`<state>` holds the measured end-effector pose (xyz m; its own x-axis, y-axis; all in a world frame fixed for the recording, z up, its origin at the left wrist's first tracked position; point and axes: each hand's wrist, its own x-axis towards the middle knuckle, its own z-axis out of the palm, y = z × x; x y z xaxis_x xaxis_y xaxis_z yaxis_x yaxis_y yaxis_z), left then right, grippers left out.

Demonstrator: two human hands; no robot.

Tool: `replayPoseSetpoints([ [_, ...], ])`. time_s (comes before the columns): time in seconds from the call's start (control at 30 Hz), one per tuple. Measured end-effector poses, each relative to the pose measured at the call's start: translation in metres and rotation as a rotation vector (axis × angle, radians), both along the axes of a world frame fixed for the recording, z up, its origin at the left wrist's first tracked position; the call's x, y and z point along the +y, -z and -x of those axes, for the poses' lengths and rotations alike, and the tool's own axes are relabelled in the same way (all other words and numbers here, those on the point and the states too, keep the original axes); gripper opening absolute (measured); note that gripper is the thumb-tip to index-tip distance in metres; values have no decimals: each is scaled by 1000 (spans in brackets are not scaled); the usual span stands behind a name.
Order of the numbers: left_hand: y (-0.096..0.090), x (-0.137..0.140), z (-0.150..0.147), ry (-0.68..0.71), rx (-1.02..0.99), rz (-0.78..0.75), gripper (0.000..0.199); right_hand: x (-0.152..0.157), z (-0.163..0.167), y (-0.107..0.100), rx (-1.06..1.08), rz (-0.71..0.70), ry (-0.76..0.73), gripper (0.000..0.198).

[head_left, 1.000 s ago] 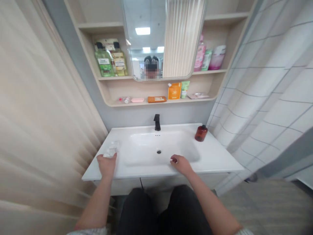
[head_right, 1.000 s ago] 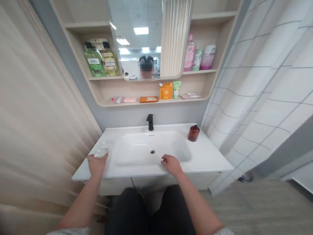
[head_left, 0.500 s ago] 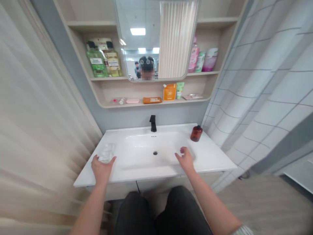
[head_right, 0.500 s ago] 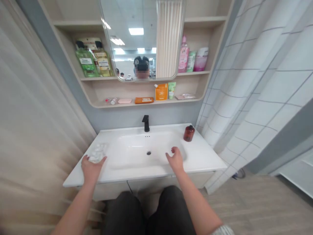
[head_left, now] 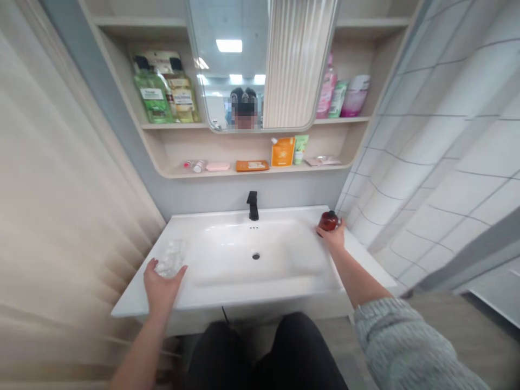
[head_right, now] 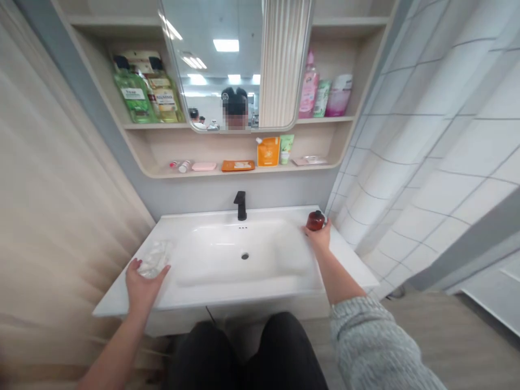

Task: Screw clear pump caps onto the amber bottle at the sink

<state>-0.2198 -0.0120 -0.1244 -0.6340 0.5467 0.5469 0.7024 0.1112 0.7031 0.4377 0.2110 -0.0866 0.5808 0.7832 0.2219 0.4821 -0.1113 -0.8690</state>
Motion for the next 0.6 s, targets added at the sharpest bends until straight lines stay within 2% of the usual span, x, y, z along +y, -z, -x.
replayPoseSetpoints([
  [0.1, -1, -2, -2, -12, 2, 15, 113, 11, -5, 4, 3, 53, 35, 128],
  [0.23, 0, -3, -2, -30, -3, 13, 113, 6, -18, 7, -36, 49, 26, 96],
  [0.3, 0, -3, -1, -31, -2, 8, 113, -9, -26, 8, -71, 60, 7, 88],
  [0.5, 1, -3, -2, -22, -2, -2, 110, -80, -46, 12, -135, 96, -37, 87],
  [0.6, -1, -3, -4, -27, 1, -21, 110, -106, -49, 10, -150, 80, -34, 84],
])
